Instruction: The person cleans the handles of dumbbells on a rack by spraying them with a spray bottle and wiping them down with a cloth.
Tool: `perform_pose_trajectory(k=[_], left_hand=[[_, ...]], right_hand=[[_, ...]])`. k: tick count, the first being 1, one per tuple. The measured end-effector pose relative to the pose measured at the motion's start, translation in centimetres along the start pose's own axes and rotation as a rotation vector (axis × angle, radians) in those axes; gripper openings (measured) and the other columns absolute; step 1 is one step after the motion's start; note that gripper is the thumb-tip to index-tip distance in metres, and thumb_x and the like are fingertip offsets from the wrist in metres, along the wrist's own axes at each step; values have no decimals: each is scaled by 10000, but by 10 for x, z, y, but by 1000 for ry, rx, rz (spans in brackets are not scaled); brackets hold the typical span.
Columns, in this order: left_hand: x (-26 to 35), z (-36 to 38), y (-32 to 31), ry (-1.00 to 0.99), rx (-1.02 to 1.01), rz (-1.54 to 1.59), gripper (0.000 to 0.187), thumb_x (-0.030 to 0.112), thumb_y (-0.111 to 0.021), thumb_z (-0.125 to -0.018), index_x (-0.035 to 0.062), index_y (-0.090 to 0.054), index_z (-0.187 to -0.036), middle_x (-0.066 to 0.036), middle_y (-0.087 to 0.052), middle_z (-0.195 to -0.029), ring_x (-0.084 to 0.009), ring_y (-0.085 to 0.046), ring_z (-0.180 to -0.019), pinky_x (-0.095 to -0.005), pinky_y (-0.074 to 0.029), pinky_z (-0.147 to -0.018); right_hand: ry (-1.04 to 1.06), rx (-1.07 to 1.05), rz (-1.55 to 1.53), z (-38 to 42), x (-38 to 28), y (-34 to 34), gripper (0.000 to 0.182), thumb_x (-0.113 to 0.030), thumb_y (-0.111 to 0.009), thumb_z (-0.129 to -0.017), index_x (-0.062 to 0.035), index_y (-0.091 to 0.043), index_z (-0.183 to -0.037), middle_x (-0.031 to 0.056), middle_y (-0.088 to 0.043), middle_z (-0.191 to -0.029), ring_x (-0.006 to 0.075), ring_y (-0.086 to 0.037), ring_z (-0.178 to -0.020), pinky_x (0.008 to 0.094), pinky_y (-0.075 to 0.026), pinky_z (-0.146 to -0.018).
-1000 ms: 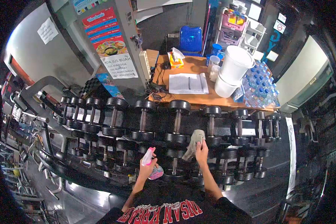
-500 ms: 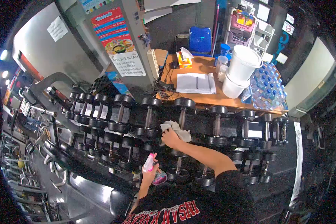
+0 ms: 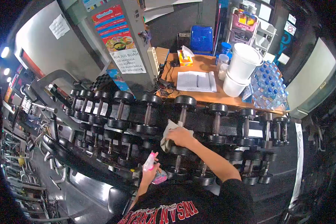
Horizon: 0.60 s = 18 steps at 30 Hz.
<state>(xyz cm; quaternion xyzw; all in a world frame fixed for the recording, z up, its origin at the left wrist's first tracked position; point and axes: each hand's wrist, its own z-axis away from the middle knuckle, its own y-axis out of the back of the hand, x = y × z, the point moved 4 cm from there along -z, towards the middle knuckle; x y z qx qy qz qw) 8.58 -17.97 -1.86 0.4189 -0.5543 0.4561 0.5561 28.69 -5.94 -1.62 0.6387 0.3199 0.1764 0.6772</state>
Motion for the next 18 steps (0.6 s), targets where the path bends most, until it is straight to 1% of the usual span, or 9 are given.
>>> perform_pose_trajectory(k=[1, 2, 5, 10, 12, 14, 15, 16, 18], left_hand=[[1, -2, -1, -9, 0, 22, 482, -101, -529, -848, -6, -441, -1312, -137, -513, -1318, -120, -609, -573, -265, -505, -517], [-1, -3, -1, -10, -5, 24, 482, -101, -529, -848, -6, -441, -1312, -137, -513, -1318, -120, -609, -573, -265, -505, -517], [1, -7, 2, 59, 20, 46, 353, -60, -579, -842, -21, -527, -1188, -99, -520, -1316, -101, -601, -590, -251, -490, -520], [0, -16, -5, 104, -8, 52, 462, -58, -576, -845, 14, -497, -1294, -41, -563, -1081, -99, -604, -595, -254, -497, -529], [5, -17, -9, 73, -25, 30, 479, -52, -576, -847, 22, -490, -1312, -34, -552, -1034, -98, -604, -599, -256, -502, -540], [4, -18, -11, 57, -38, 42, 473, -50, -577, -848, 20, -493, -1308, -40, -558, -1055, -99, -605, -601, -260, -505, -544], [4, -18, -10, 46, -46, 59, 468, -49, -577, -848, 18, -496, -1304, -45, -563, -1075, -100, -606, -602, -263, -507, -547], [3, -17, -8, 45, -50, 56, 468, -49, -577, -848, 18, -496, -1304, -45, -563, -1075, -100, -606, -602, -263, -507, -547], [-2, -16, -7, 78, -73, 95, 462, -39, -578, -852, 17, -496, -1304, -46, -564, -1073, -102, -608, -610, -268, -509, -554]], right_hand=[[105, 265, -84, 19, 0, 9, 247, -27, -566, -755, -117, -687, -951, 85, -605, -1220, 238, -562, -1152, 384, -463, -954], [100, 265, -81, 36, 1, 8, 247, -27, -566, -755, -117, -687, -951, 85, -605, -1220, 238, -562, -1152, 384, -463, -954], [-127, 431, -235, 78, -4, -11, 331, 52, -585, -739, -115, -663, -1015, 47, -566, -1294, 283, -485, -1250, 379, -440, -1006], [-571, 832, -567, 99, -12, -71, 383, 115, -525, -788, -47, -632, -1118, 178, -509, -1332, 294, -429, -1298, 337, -388, -1038], [-631, 939, -562, 100, -17, -79, 310, 38, -537, -850, -20, -608, -1146, 222, -581, -1216, 337, -544, -1175, 320, -450, -942], [-1098, 853, -864, 111, -11, -102, 275, -51, -547, -892, -1, -595, -1158, 236, -645, -1062, 353, -635, -1007, 341, -494, -805], [-977, 940, -730, 112, -7, -109, 274, -126, -548, -918, 18, -596, -1145, 242, -668, -920, 336, -671, -838, 358, -483, -701], [-1096, 706, -811, 122, 1, -130, 240, -137, -534, -931, 38, -608, -1080, 197, -659, -843, 238, -635, -763, 331, -466, -690], [-902, 943, -874, 129, 17, -145, 235, -155, -507, -952, 38, -589, -1060, 114, -602, -815, 147, -532, -749, 294, -444, -706]])
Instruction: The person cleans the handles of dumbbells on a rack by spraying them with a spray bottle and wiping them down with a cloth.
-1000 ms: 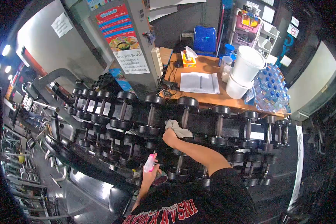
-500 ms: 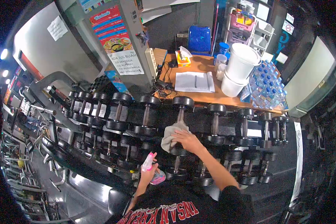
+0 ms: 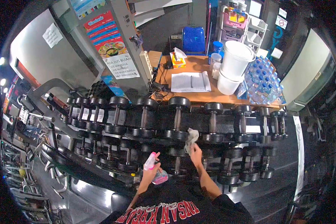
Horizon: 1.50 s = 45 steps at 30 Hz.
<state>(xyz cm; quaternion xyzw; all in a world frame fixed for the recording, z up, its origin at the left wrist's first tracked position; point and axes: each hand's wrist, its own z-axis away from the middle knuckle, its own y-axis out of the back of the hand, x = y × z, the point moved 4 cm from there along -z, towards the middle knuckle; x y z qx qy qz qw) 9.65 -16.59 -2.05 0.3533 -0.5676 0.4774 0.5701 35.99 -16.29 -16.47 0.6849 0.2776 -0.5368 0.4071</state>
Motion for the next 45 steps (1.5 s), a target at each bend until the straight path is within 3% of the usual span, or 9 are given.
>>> perform_pose_trajectory(k=[6, 9, 12, 20, 30, 36, 39, 42, 45], left_hand=[[-1, -5, 10, -21, -28, -59, 530, -74, -526, -839, 9, -407, -1348, -146, -529, -1265, -145, -606, -573, -280, -503, -524], [-4, -9, 16, -2, -15, -22, 492, -75, -526, -839, -13, -414, -1314, -161, -517, -1295, -151, -608, -570, -282, -504, -519], [-9, -13, 25, -18, -17, -28, 445, -83, -525, -840, -30, -425, -1270, -179, -502, -1320, -160, -609, -567, -282, -506, -520], [3, -14, 33, -30, 90, -8, 227, -96, -524, -843, -19, -463, -1048, -202, -476, -1348, -174, -617, -595, -287, -517, -529], [0, -20, 29, -1, 53, 48, 269, -84, -543, -845, -41, -514, -1109, -137, -516, -1331, -129, -611, -599, -265, -491, -546], [1, -27, 27, 37, 22, -2, 238, -88, -529, -833, -28, -456, -1051, -188, -509, -1317, -166, -604, -559, -288, -509, -526], [-8, -34, 22, 52, -19, 7, 241, -52, -567, -847, -28, -522, -1082, -147, -508, -1338, -125, -611, -589, -276, -496, -547], [1, -42, 7, 38, -63, 39, 242, -51, -565, -848, -24, -525, -1085, -141, -517, -1325, -125, -608, -584, -280, -498, -549], [10, -44, -5, 14, -81, 22, 246, -46, -559, -854, -18, -519, -1095, -136, -526, -1310, -125, -605, -582, -282, -502, -554]], right_hand=[[237, 257, 221, -8, -78, 7, 183, -95, -553, -915, 45, -585, -1030, 177, -616, -942, 323, -589, -897, 337, -443, -863], [805, -144, 491, -23, -153, -23, 235, 3, -633, -688, -70, -651, -911, 90, -643, -1030, 237, -532, -1187, 516, -321, -1075], [961, -403, 784, -35, -180, -81, 338, -130, -611, -772, -183, -632, -1105, 8, -565, -1296, 183, -482, -1236, 509, -269, -1083], [707, -1167, 1613, -50, -120, -182, 251, -206, -560, -875, -168, -686, -1089, 8, -671, -1105, 186, -593, -1082, 431, -390, -914], [795, -990, 1137, -59, -143, -127, 146, -163, -597, -796, -147, -685, -911, 30, -689, -970, 220, -649, -927, 359, -478, -759], [786, -635, 521, -60, -167, -22, 412, -4, -591, -754, -111, -623, -1151, 101, -618, -1198, 263, -563, -1156, 358, -489, -931], [390, -297, 278, -38, -95, 4, 539, 66, -566, -777, -109, -527, -1285, 146, -514, -1331, 288, -462, -1265, 357, -395, -1057], [-145, -155, 178, -7, -34, 8, 246, -64, -589, -865, 6, -575, -1100, 222, -653, -928, 325, -656, -844, 364, -494, -741], [-237, -92, 102, 24, -1, -7, 184, -180, -553, -926, -2, -585, -960, 144, -633, -739, 214, -615, -660, 344, -459, -618]])
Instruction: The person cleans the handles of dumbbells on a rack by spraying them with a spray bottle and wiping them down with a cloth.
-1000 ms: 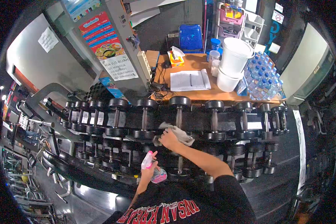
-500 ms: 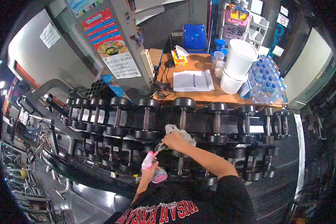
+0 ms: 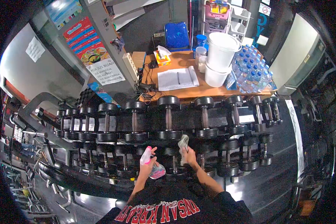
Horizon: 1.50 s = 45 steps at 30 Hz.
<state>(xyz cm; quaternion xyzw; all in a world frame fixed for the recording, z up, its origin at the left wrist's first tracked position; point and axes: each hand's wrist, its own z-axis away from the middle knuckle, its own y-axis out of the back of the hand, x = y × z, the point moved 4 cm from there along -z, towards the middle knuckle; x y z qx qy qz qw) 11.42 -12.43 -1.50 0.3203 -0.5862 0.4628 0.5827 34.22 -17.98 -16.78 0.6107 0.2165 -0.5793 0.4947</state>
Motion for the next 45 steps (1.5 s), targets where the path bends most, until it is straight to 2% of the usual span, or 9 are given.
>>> perform_pose_trajectory(k=[7, 9, 12, 17, 29, 33, 41, 43, 45], left_hand=[[-3, 16, 10, -15, 25, -10, 295, -60, -557, -846, -24, -511, -1135, -129, -529, -1294, -126, -608, -595, -281, -508, -554], [-7, 22, 16, -18, 55, -27, 283, -63, -561, -842, -30, -512, -1118, -130, -536, -1285, -125, -607, -591, -276, -505, -545], [-4, 32, 23, 15, 117, -2, 337, -47, -569, -846, -39, -530, -1181, -110, -554, -1241, -121, -603, -587, -267, -497, -532], [-2, 33, 31, -21, 122, -56, 241, -87, -537, -823, -25, -468, -1045, -198, -507, -1313, -183, -616, -581, -289, -516, -518], [26, 16, 24, -89, 143, -56, 215, -116, -534, -805, -10, -449, -971, -230, -511, -1302, -210, -622, -564, -303, -516, -526], [28, 20, 24, -89, 160, -48, 218, -119, -531, -806, -9, -447, -974, -233, -512, -1300, -207, -622, -565, -304, -513, -529], [37, 26, 21, -95, 167, -46, 172, -78, -528, -852, -16, -496, -1009, -220, -555, -1257, -141, -608, -571, -282, -502, -554], [32, 28, 23, -127, 200, -42, 162, -74, -524, -856, -13, -496, -1004, -226, -579, -1208, -141, -606, -569, -283, -503, -558], [32, 29, 25, -166, 229, -37, 152, -69, -519, -861, -11, -495, -999, -232, -604, -1158, -141, -603, -568, -284, -504, -561]], right_hand=[[-625, -279, -1415, -33, 6, -72, 338, -233, -342, -969, -55, -566, -1149, 117, -625, -1126, 288, -595, -1055, 475, -443, -975], [-179, -301, -204, -5, -113, -19, 275, -188, -401, -958, -60, -548, -1151, 112, -620, -1112, 285, -600, -1040, 481, -447, -968], [-88, -191, -212, -7, -128, -4, 459, -38, -658, -644, 25, -543, -1084, 136, -622, -1039, 264, -606, -944, 369, -474, -853], [79, -230, -749, -26, -30, -32, 401, -129, -609, -804, 5, -519, -1171, 146, -604, -1140, 261, -580, -1066, 362, -466, -919], [-984, -69, -1346, -9, -12, -72, 359, -254, -333, -938, -51, -584, -1095, 97, -638, -1049, 345, -603, -981, 477, -496, -885], [12, -81, -198, -41, -4, -85, 241, -188, -412, -920, -62, -591, -1021, 74, -637, -1046, 229, -613, -925, 396, -513, -831], [201, -295, -432, 19, -136, -17, 319, -79, -567, -821, -13, -596, -1132, 112, -646, -1096, 198, -630, -987, 349, -508, -856], [-697, -524, -1680, 29, -105, -60, 350, -165, -576, -874, -42, -551, -1201, 114, -605, -1180, 232, -614, -1035, 389, -508, -883], [-889, -533, -1503, 45, -85, -82, 450, -232, -643, -843, -43, -521, -1232, 114, -593, -1189, 251, -600, -1043, 407, -493, -898]])
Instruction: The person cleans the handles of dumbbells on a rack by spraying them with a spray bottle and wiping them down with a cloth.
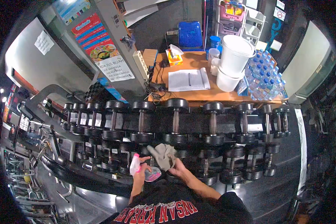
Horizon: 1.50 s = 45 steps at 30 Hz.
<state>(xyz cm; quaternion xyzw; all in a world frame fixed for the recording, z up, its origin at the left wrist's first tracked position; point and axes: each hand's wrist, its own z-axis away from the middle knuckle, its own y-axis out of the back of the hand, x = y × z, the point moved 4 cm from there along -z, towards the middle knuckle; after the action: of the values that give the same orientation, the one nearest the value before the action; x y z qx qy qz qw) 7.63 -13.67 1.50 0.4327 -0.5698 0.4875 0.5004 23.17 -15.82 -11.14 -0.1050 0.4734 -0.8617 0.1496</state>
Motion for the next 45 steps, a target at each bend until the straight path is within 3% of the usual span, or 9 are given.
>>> perform_pose_trajectory(k=[4, 8, 18, 20, 26, 28, 31, 38, 45], left_hand=[[7, 1, 6, -46, 23, -62, 135, -61, -513, -870, -13, -495, -995, -217, -635, -1068, -141, -601, -573, -284, -505, -566], [8, 6, 15, -94, 33, -142, 146, -82, -515, -865, -21, -499, -997, -198, -640, -1034, -135, -602, -585, -275, -504, -560], [11, 13, 15, -5, 30, -123, 177, -90, -511, -842, -14, -534, -1000, -162, -654, -999, -131, -613, -598, -262, -500, -583], [9, 14, 13, -17, -40, -163, 186, -88, -512, -830, -27, -548, -1002, -161, -655, -999, -131, -614, -599, -260, -501, -591], [4, 14, 4, 14, -68, -153, 235, -119, -505, -786, -32, -556, -999, -166, -656, -1002, -122, -610, -601, -261, -504, -588], [1, 17, 2, 21, -75, -64, 242, -125, -507, -783, -30, -556, -1000, -167, -655, -1003, -112, -604, -598, -259, -503, -588], [6, 21, 1, 13, -112, -98, 237, -129, -508, -782, -32, -554, -993, -169, -655, -1003, -108, -600, -596, -258, -502, -589], [9, 37, 4, 26, -155, -74, 220, -118, -503, -799, -40, -550, -999, -163, -653, -992, -114, -599, -594, -263, -504, -587], [4, 49, -5, 49, -224, -35, 211, -99, -507, -813, -39, -544, -1011, -154, -648, -1015, -112, -597, -597, -266, -506, -596]], right_hand=[[599, 221, 1541, -7, -27, 19, 530, -84, -693, -669, 44, -517, -1152, 150, -626, -1065, 211, -610, -982, 358, -487, -856], [575, -12, 73, -150, -54, 122, 281, -27, -592, -721, -17, -590, -1003, 79, -640, -921, 178, -618, -843, 349, -516, -721], [716, 150, 1380, -24, -44, -14, 353, -64, -606, -693, 21, -624, -1036, 73, -655, -999, 165, -617, -929, 292, -487, -811], [198, -20, -189, -30, -43, -5, 335, -81, -386, -898, 9, -566, -1166, 115, -610, -1161, 224, -591, -1069, 342, -500, -907], [275, -282, -236, 4, -80, 24, 361, -124, -298, -950, 3, -547, -1179, 167, -585, -1197, 297, -567, -1122, 397, -480, -971], [667, -2, 833, 11, -99, 33, 352, -141, -302, -957, 8, -552, -1155, 163, -597, -1171, 308, -570, -1116, 419, -467, -989], [245, -228, -299, 19, -100, 16, 356, -150, -304, -963, 7, -549, -1168, 161, -595, -1173, 298, -574, -1110, 417, -469, -984], [397, 81, 129, 90, -99, -21, 349, -225, -482, -959, -13, -495, -1236, 99, -609, -1149, 266, -602, -1049, 415, -491, -936], [875, 19, 2329, 144, -74, -55, 545, 47, -539, -711, -49, -527, -1248, 179, -648, -1039, 349, -625, -965, 395, -503, -845]])
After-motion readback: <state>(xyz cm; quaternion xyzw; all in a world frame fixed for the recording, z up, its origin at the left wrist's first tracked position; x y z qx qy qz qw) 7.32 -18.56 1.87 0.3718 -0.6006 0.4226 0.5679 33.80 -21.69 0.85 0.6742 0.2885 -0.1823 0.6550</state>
